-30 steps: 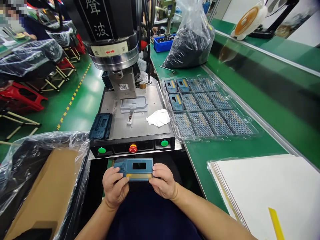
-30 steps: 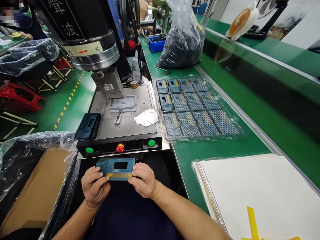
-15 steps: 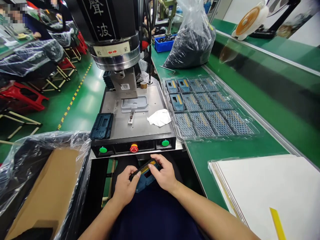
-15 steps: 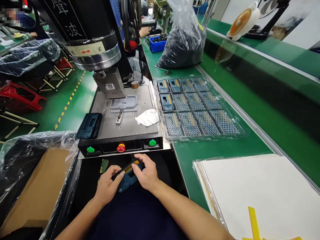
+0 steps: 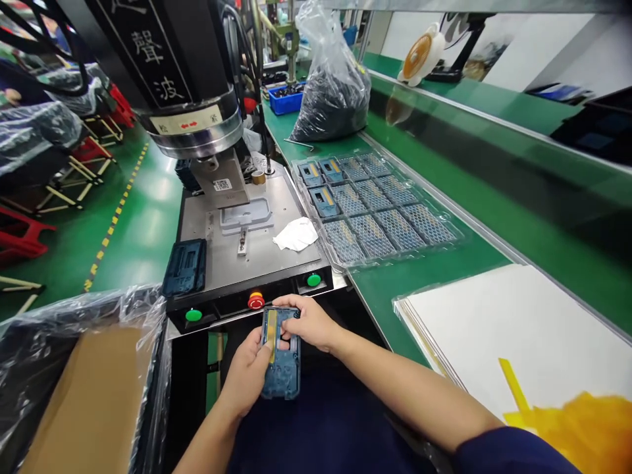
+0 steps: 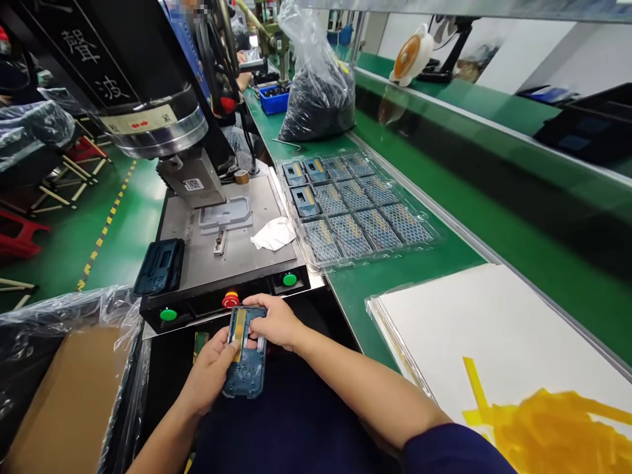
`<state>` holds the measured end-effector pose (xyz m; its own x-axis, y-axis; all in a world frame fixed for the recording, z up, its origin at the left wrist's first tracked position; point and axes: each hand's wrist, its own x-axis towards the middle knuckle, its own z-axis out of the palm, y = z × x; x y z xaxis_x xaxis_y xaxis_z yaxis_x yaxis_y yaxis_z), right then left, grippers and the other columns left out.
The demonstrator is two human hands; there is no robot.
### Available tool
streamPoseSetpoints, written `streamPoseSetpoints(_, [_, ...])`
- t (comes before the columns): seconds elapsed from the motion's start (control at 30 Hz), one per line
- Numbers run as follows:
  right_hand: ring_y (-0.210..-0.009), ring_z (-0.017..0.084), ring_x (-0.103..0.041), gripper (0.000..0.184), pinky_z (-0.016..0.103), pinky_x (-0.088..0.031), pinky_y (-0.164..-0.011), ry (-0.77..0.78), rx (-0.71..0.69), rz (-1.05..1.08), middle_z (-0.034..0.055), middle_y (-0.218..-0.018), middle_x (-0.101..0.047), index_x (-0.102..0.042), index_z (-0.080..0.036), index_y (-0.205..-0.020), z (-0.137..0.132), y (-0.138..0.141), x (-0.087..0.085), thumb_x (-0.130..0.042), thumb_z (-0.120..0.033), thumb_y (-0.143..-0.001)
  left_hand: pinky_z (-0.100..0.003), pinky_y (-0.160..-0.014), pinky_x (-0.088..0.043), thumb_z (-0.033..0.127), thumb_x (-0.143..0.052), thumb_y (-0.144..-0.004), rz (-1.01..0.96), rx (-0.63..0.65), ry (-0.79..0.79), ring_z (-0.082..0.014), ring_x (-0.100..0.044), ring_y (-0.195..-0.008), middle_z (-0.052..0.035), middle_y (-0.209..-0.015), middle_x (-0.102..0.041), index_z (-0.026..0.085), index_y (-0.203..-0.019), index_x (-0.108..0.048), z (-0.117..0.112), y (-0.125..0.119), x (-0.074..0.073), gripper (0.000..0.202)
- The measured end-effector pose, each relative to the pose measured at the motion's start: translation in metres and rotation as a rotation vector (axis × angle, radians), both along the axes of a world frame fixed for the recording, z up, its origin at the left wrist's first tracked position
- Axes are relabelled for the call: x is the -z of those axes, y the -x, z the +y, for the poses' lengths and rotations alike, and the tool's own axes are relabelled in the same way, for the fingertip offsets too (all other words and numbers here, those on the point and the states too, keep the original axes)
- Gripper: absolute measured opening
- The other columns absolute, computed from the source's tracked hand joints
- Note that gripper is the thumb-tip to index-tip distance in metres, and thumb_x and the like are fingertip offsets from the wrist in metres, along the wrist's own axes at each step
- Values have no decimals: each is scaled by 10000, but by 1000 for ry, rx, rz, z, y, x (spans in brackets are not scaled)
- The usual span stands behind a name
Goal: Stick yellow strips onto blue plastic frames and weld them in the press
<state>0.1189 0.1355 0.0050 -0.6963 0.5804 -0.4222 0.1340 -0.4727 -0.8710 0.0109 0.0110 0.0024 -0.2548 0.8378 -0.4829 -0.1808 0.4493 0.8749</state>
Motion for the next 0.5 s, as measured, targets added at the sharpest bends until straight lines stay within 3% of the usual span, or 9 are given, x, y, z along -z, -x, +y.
streamPoseSetpoints(0.13, [-457, 121, -562, 408, 278, -532, -455, 96, 11, 18, -59, -543, -571, -586, -170, -981, -6, 8, -1, -516, -49, -597, -317, -731, -494, 456, -549, -781, 12, -85, -35, -181, -632, -765, -66, -893, -697, 177, -1122, -578, -4, 0, 1, 442])
streamPoseSetpoints(0.5, [-451, 99, -550, 385, 247, -529, -457, 91, 6, 65, -69, -547, -575, -574, -169, -974, -10, 12, 3, -536, -47, -611, -349, -772, -506, 433, -581, -764, 20, -152, -66, -200, -644, -812, -76, -901, -697, 164, -1093, -596, -9, 0, 5, 425])
